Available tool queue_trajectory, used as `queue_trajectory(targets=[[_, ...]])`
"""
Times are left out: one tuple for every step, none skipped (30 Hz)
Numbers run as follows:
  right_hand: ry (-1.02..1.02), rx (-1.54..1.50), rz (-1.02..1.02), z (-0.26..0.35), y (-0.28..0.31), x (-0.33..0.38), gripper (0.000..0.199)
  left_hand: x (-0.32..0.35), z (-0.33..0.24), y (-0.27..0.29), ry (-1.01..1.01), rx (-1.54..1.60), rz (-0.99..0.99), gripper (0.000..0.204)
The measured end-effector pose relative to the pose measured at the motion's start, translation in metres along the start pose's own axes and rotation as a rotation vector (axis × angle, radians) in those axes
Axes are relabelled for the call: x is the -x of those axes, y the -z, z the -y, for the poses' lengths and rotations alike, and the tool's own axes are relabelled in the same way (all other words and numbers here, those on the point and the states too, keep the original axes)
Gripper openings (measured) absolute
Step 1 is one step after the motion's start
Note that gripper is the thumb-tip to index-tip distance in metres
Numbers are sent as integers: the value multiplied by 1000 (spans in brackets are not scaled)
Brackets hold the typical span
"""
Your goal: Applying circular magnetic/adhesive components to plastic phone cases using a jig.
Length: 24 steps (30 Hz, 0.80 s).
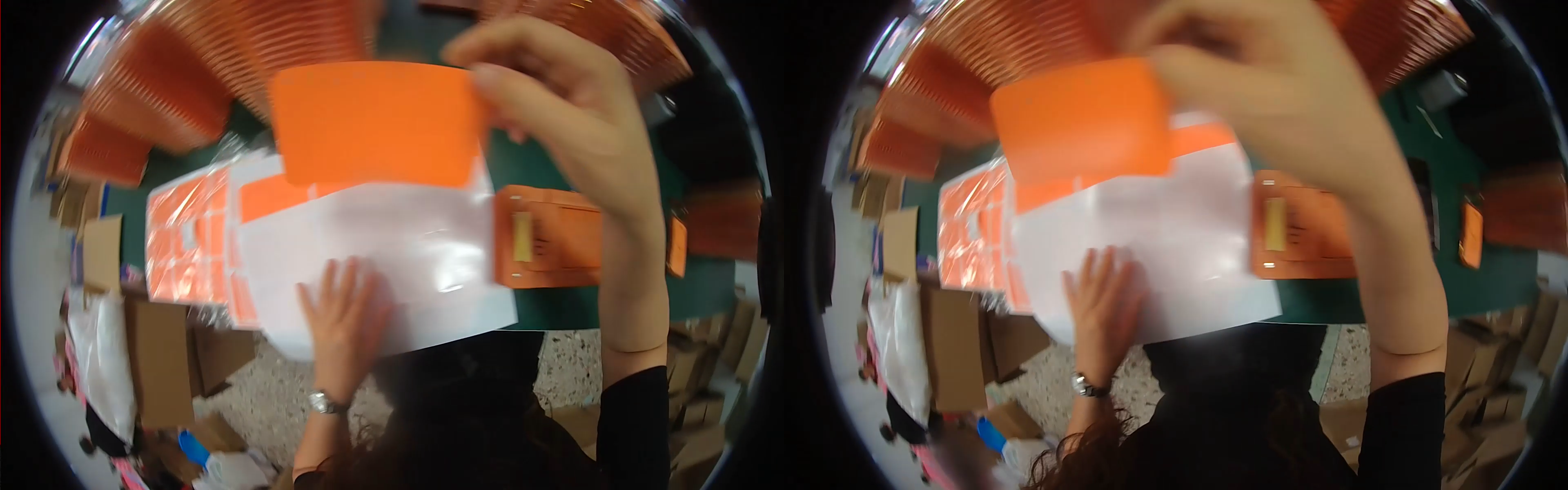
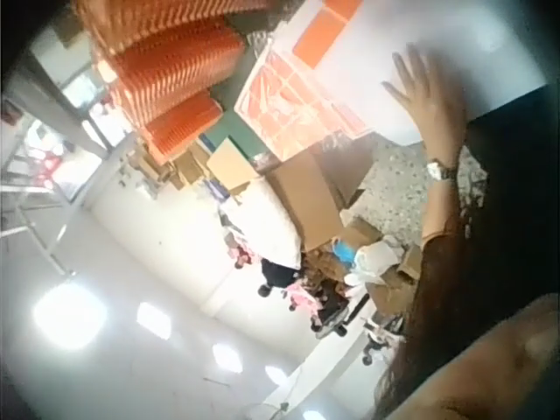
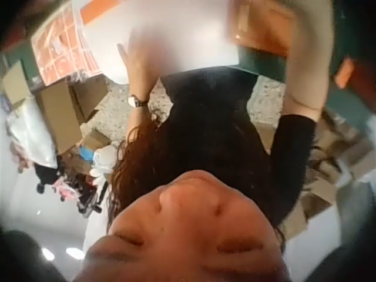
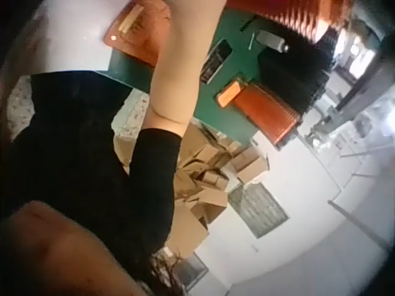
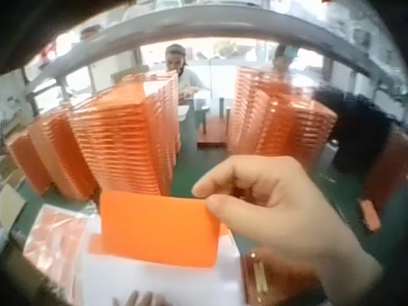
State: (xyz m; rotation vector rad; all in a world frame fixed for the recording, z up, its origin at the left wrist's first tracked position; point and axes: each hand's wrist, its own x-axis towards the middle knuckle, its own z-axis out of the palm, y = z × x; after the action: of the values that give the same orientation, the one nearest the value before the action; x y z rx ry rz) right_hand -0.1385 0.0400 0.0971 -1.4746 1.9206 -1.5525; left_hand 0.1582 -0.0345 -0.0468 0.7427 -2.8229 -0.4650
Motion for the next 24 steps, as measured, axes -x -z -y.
queue_trajectory(targets=[[-27,-12,6,-8,39,18,19,-11,0,4,-35,48,-38,52],[-49,-51,22,-22,71,39,19,-19,3,11,-48,79,-72,50],[-174,-52,20,-34,103,64,19,-30,5,20,-56,109,-77,47],[-296,-58,16,-43,132,90,18,-43,3,32,-63,137,-83,44],[-449,-34,7,-49,154,116,17,-60,-2,42,-88,187,-122,42],[-596,-38,12,-61,162,133,16,-76,-4,52,-95,215,-161,41],[-603,-36,-8,-61,168,143,16,-96,-11,62,-157,208,-203,41],[-659,-28,13,-62,172,151,17,-118,-20,71,-215,196,-248,41],[-714,-24,37,-64,175,157,18,-140,-31,79,-300,204,-301,41],[-734,-19,11,-72,177,167,18,-168,-45,74,-394,233,-342,40],[-658,6,15,-74,177,170,19,-196,-64,77,-478,293,-363,41],[-568,19,30,-76,173,168,20,-219,-79,83,-553,333,-389,41],[-600,31,99,-76,171,165,19,-240,-95,82,-611,380,-388,42],[-595,20,90,-77,167,162,19,-257,-111,88,-666,420,-393,43],[-614,8,106,-82,164,161,20,-279,-121,86,-672,415,-383,43],[-628,-4,124,-83,161,159,21,-298,-130,89,-767,349,-395,43],[-629,-11,118,-84,161,158,21,-308,-142,93,-864,287,-405,44],[-664,-11,147,-84,161,156,21,-308,-155,96,-869,285,-398,44],[-701,-7,174,-83,163,155,21,-303,-180,97,-711,235,-347,51],[-704,-12,169,-82,163,153,21,-301,-196,96,-553,180,-294,59],[-720,-3,183,-81,163,152,21,-302,-202,94,-558,178,-288,59],[-734,8,198,-79,163,151,20,-303,-208,94,-509,258,-223,48],[-735,5,194,-78,163,151,20,-304,-212,92,-458,338,-157,37],[-728,28,203,-77,163,151,20,-322,-194,90,-461,337,-154,37]])
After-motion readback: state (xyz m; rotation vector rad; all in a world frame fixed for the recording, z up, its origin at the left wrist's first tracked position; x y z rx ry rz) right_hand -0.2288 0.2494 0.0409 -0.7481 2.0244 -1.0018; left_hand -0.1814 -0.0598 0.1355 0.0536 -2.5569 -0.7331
